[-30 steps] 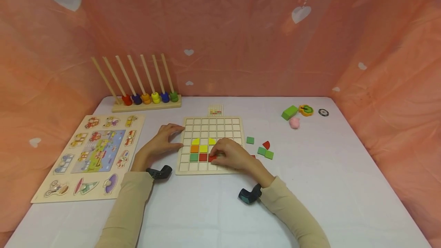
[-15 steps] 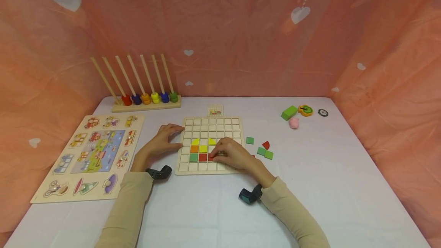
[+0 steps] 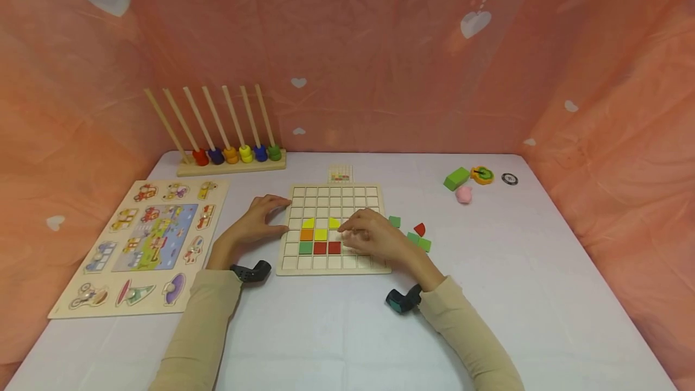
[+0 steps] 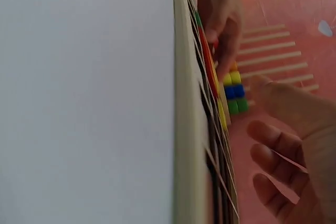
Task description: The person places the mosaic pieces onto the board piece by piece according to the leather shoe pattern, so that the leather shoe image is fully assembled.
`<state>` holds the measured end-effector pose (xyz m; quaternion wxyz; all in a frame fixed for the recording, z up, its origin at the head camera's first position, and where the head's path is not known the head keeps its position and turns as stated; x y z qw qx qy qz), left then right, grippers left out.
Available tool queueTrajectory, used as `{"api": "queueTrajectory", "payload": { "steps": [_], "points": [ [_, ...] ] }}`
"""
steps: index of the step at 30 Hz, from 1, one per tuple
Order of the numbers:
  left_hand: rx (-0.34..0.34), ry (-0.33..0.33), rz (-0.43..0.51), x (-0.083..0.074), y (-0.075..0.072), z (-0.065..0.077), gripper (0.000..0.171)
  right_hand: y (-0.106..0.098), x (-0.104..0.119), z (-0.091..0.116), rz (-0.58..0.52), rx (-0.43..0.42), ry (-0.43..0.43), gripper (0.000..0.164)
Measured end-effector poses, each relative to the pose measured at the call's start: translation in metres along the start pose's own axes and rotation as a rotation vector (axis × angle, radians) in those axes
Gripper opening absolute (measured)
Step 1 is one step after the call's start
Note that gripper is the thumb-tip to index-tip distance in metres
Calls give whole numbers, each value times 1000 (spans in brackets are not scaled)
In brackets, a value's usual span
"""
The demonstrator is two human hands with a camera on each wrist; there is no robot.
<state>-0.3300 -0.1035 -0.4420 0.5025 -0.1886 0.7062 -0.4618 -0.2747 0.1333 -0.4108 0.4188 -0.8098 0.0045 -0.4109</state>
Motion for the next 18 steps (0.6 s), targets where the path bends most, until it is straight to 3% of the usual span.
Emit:
{"api": "queueTrajectory", "payload": {
  "steps": [5,11,14,18],
  "points": [
    [-8,12,-9,0,0,0,61,-30,-7,11,4,-127,-22,24],
    [-14,10,-5,2,1,-2,61,-59,-21,28,52,-256,26,26],
    [-19,14,-1,2,0,-2,60,-67,-30,35,69,-267,88,28],
    [-21,19,4,1,0,-1,61,-68,-41,40,104,-216,181,32]
  ]
}}
Point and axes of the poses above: each hand's wrist, its own z-axis away from the middle knuckle, its own y-axis out of the palm, x = y × z, the point moved 7 cm from there along -z, towards the middle knuckle, and after that the axes turned 10 degrees about -z, right-handed, at the moved point
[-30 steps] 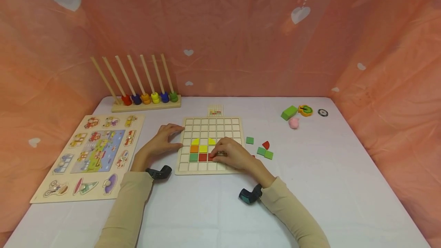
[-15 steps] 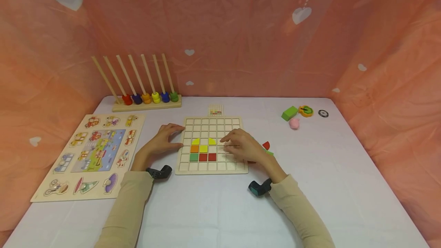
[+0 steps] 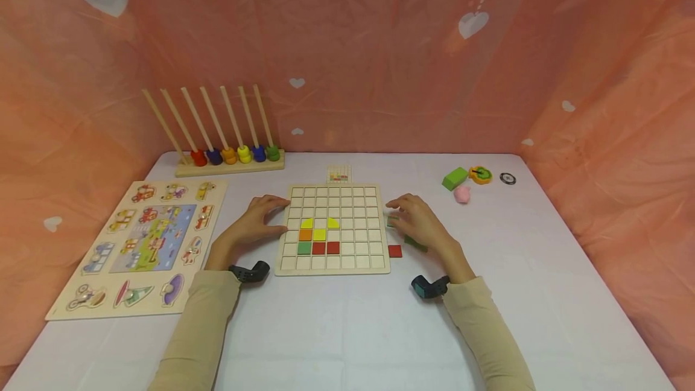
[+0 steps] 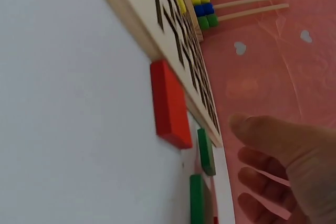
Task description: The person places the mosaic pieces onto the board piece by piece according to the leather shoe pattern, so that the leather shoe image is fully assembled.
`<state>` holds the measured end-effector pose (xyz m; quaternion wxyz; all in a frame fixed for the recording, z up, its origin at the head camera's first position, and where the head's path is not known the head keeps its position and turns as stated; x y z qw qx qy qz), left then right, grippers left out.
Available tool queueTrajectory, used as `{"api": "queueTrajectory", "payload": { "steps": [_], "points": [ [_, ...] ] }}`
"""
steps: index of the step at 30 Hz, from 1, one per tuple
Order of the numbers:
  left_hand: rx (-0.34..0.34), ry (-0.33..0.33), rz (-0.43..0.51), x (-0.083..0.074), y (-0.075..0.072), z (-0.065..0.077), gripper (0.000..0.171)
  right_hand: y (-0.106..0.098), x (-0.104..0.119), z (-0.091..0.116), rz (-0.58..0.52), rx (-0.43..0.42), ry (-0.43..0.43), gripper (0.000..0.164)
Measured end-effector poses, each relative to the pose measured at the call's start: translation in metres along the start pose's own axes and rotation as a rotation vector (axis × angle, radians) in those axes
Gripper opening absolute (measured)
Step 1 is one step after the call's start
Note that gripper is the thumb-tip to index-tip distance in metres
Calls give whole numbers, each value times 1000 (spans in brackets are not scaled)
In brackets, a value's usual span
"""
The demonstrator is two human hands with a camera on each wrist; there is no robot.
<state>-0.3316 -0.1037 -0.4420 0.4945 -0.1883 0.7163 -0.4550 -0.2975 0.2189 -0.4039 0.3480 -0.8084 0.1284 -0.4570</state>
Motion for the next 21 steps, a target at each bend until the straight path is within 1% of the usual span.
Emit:
{"api": "queueTrajectory", "payload": {
  "steps": [6,11,15,21],
  "points": [
    [-2,9,-1,-2,-1,1,60,4,-10,4,33,63,61,37],
    [7,-2,3,-2,0,2,60,6,-15,5,34,87,120,34],
    [20,-19,13,-2,0,1,61,7,-16,6,46,96,132,30],
    [16,-19,3,-1,0,0,61,6,-18,5,49,90,129,27]
  ]
}}
Point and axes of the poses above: each hand's wrist, its own z-axis away from the middle knuckle, its own y-axis out of the palm, x = y × z, the point moved 7 cm from there along -z, towards the middle knuckle, and after that the axes turned 10 degrees about -z, right-handed, at the moved point
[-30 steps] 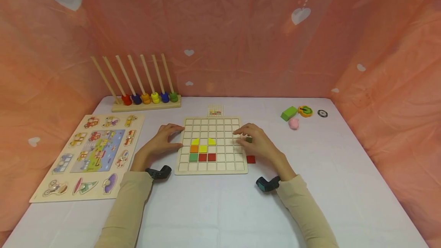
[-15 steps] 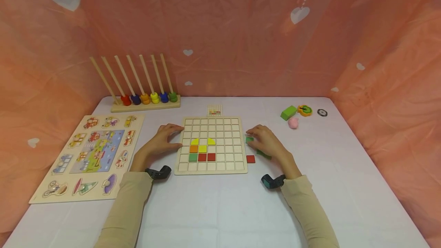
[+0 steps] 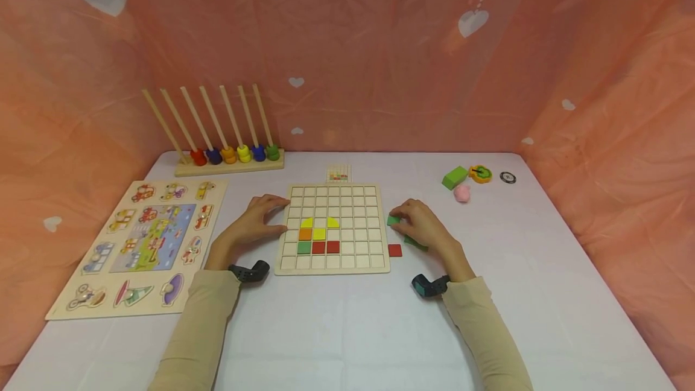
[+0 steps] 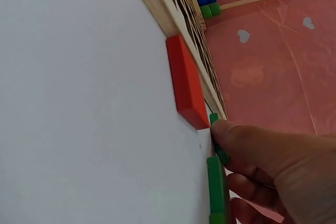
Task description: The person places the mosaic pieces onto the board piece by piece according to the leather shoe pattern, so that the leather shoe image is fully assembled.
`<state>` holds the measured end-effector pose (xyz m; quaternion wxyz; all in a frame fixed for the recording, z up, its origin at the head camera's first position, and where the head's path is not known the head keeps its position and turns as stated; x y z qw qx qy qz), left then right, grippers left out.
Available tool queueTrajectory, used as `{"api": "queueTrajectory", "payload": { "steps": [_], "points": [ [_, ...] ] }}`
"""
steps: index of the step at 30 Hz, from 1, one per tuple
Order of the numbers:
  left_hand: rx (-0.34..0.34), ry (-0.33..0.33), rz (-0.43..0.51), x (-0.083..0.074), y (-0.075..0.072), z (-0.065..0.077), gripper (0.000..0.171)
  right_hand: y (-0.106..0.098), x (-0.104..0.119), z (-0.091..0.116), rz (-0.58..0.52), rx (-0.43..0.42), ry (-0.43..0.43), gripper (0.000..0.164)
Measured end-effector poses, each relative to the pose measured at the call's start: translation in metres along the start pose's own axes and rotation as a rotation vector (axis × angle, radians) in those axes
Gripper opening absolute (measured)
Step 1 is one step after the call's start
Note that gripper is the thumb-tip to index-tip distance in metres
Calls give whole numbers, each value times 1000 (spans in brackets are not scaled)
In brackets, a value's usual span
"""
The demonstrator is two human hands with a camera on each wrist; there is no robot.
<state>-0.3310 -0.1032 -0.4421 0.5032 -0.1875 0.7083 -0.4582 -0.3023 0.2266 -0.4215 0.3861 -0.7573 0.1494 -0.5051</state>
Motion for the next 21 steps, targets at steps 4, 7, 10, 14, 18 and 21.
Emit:
{"api": "queueTrajectory", "payload": {
  "steps": [4,7,10,14,18,21],
  "points": [
    [-4,6,0,1,0,0,61,-1,1,-1,-5,-25,-21,27],
    [-7,14,-1,1,0,0,61,-1,7,-2,-31,-52,-54,28],
    [-8,14,2,2,0,0,60,3,17,-4,-78,-61,-65,28],
    [-6,4,14,1,-1,1,60,16,34,-6,-134,-40,-100,27],
    [-3,-4,22,1,0,1,60,33,49,-6,-161,3,-178,22],
    [0,-11,23,1,0,1,61,44,58,-6,-189,39,-225,19]
  ]
}}
Point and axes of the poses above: each hand's wrist, its own z-axis away from the middle knuckle, its own y-axis out of the palm, x = y × z, the point moved 7 cm from there along -z, towards the middle knuckle, and after that the axes turned 10 degrees about -z, right-handed, at the moved point
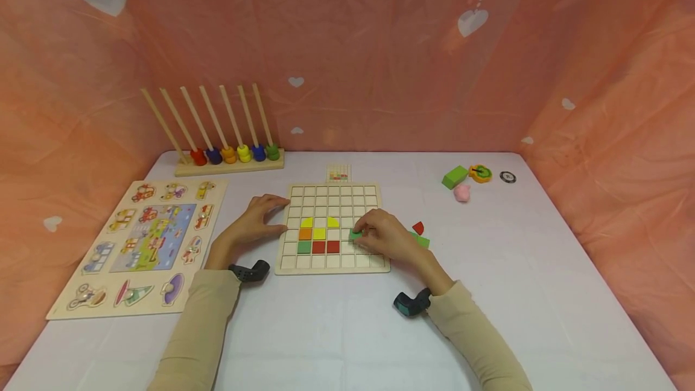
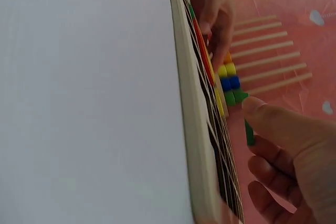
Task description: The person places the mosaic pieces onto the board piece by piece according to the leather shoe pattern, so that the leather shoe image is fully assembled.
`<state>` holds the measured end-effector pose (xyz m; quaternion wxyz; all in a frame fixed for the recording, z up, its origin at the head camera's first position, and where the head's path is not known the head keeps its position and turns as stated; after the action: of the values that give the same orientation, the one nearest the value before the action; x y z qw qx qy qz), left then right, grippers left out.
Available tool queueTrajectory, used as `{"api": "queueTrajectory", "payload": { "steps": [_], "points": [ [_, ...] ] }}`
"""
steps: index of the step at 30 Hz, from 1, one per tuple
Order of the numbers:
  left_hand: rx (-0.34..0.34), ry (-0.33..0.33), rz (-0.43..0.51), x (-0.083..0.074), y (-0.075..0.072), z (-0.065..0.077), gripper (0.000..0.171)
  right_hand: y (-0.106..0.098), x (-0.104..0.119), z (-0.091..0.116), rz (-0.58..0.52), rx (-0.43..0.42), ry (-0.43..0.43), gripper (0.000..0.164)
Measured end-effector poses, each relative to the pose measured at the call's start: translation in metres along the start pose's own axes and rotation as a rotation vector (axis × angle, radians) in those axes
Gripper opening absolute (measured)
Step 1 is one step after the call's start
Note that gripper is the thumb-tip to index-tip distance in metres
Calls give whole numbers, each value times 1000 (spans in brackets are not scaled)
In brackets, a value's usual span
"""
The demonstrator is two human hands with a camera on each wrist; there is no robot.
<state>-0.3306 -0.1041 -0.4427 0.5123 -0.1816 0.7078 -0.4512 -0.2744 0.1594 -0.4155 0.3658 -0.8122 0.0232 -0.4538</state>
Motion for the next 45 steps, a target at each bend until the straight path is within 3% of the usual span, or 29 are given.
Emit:
{"api": "queueTrajectory", "payload": {
  "steps": [7,28,33,40,45],
  "points": [
    [3,-11,2,0,0,0,60,19,6,-1,-1,58,-85,17],
    [2,-14,11,1,1,-1,60,19,9,0,61,88,-82,13],
    [1,-10,11,1,1,-1,60,4,5,1,24,42,-26,23],
    [2,-16,10,1,1,-1,61,-31,0,13,29,-82,-99,25],
    [-3,-11,11,1,1,0,60,-55,-9,28,80,-144,-65,27]
  ]
}}
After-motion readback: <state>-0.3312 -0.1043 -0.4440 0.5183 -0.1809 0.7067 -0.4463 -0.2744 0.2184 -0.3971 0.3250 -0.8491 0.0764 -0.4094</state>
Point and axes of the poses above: each hand's wrist, its own z-axis away from the middle knuckle, its own y-axis out of the palm, x = y × z, the point moved 7 cm from there along -z, towards the middle knuckle, and after that the axes turned 10 degrees about -z, right-handed, at the moved point
